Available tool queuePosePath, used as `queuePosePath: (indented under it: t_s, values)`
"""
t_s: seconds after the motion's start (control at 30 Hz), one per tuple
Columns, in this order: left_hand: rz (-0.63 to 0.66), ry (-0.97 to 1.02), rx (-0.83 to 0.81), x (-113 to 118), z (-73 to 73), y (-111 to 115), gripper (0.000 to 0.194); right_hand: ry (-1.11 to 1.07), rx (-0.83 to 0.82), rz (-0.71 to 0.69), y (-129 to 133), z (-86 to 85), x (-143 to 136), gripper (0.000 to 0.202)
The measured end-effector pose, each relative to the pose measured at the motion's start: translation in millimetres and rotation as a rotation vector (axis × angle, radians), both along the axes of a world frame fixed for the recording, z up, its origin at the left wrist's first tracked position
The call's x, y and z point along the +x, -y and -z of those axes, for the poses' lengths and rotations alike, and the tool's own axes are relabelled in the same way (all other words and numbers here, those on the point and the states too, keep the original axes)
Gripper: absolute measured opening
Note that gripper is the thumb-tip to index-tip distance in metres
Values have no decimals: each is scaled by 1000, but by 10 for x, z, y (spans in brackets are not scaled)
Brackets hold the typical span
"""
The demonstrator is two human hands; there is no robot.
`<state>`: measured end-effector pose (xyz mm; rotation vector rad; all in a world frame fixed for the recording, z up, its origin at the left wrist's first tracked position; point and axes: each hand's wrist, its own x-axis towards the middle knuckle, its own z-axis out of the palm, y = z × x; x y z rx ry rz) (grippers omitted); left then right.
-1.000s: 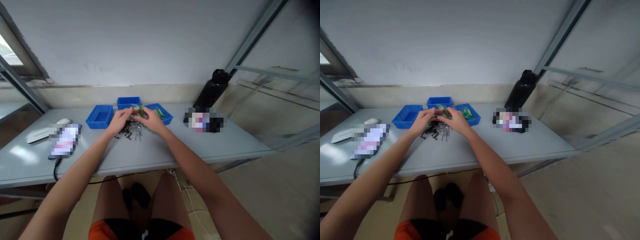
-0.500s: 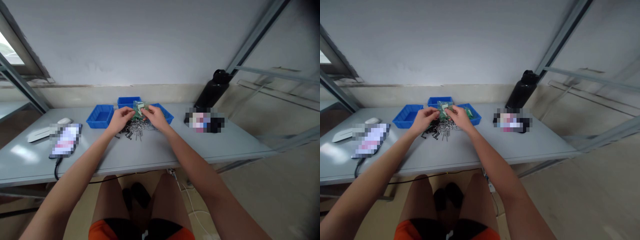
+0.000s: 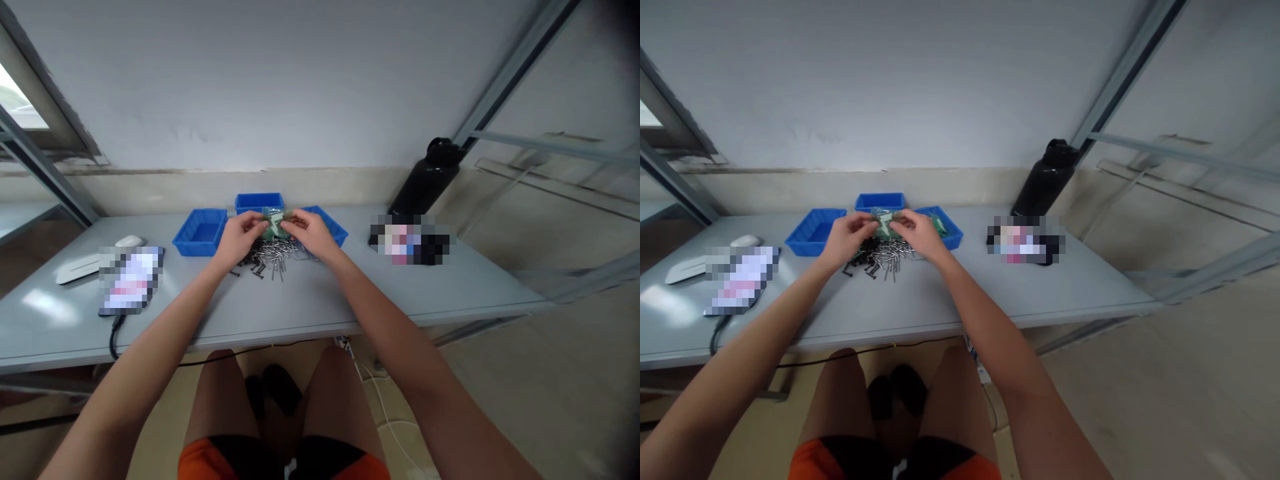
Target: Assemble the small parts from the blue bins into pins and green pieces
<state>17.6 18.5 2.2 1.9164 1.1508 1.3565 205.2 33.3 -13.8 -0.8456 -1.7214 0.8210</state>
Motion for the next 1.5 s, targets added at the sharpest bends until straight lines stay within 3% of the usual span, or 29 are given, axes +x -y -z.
queuePosePath:
  t_s: [0.2, 0.4, 0.5, 0.8, 1.17, 1.5]
  values:
    - [-11, -121, 53, 0, -26, 48, 16, 82, 119, 110, -10, -13, 15, 16]
    - [-33, -433, 144, -49, 32, 23, 21, 163, 335, 523, -80, -73, 246, 13]
    - [-21, -574, 154, -72, 69, -5, 22, 219, 366, 630, -144, -56, 373, 15]
    - [110, -816, 133, -98, 113, -30, 22, 543, 228, 363, -170, 95, 219, 12]
    - [218, -833, 110, -121, 185, -81, 19, 572, 205, 425, -257, 172, 308, 14]
    - [202, -873, 116, -92, 156, -44, 21, 457, 223, 394, -207, 106, 255, 11]
